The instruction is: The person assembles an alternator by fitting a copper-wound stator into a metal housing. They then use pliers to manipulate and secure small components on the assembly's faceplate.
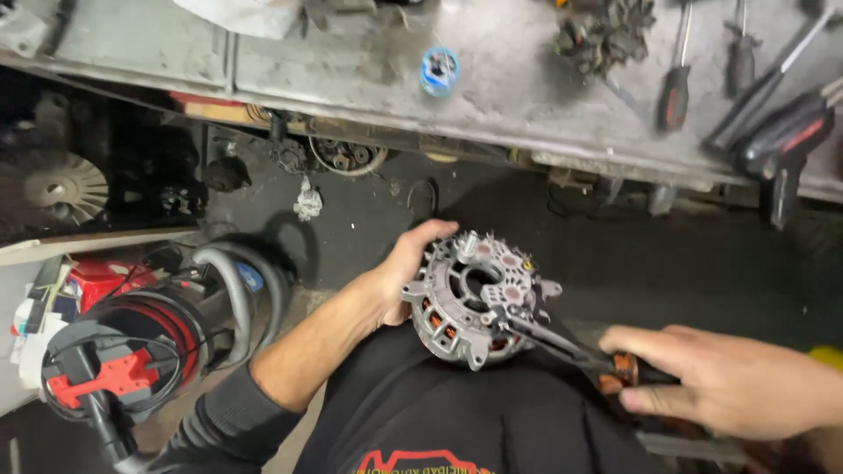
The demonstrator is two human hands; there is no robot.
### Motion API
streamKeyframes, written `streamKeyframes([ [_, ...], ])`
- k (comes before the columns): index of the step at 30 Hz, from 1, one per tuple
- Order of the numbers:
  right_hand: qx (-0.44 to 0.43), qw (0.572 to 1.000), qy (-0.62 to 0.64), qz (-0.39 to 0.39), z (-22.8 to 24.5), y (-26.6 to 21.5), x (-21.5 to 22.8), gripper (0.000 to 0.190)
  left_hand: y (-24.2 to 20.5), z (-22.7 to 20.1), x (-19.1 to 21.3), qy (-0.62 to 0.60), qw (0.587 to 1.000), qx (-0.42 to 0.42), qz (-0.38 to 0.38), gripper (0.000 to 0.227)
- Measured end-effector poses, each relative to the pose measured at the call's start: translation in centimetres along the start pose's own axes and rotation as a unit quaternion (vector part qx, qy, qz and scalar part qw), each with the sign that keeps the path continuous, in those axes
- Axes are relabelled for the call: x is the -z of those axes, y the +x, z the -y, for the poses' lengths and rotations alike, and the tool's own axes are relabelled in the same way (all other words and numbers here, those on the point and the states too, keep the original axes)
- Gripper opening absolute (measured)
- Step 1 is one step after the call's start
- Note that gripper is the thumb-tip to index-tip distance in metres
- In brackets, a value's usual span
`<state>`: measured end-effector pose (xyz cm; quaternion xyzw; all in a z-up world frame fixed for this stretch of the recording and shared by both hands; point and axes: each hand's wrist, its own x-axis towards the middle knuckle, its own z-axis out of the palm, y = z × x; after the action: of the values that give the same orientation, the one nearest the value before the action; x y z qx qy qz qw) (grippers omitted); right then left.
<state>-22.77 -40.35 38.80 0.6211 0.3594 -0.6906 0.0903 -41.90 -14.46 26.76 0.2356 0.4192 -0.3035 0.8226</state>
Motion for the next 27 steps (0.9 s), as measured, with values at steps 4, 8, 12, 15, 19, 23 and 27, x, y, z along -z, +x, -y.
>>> streamKeyframes([
  [4,-0.069,0.997,-0.043,-0.006,0.2,-0.7,-1.4,0.049,-0.7,1.4,-1.1,-0.005,1.000,0.014,-0.024,0.081],
  [8,-0.033,0.997,-0.073,-0.003,1.4,-1.3,-1.9,0.042,-1.2,2.3,-1.2,-0.024,0.999,-0.038,-0.002,0.075],
  [12,-0.136,0.985,-0.101,0.018,2.9,-2.4,-2.1,0.036,-1.1,2.5,-1.3,-0.045,0.997,-0.060,0.000,0.068],
  [15,-0.059,0.995,-0.084,-0.001,3.0,-2.6,-2.5,0.031,-1.0,2.7,-1.2,-0.037,0.995,-0.098,0.001,0.066],
  [19,-0.163,0.981,-0.102,0.021,3.9,-2.8,-2.8,0.030,-0.8,2.1,-1.5,-0.036,0.994,-0.106,0.004,0.066],
  [23,-0.132,0.989,-0.005,-0.069,0.0,-1.1,-5.4,0.046,-1.1,1.4,-1.7,-0.045,0.994,-0.095,-0.006,0.066],
  [27,-0.060,0.993,0.074,-0.070,-1.3,-0.3,-5.5,0.045,-0.8,1.2,-1.5,-0.053,0.994,-0.095,-0.006,0.067],
])
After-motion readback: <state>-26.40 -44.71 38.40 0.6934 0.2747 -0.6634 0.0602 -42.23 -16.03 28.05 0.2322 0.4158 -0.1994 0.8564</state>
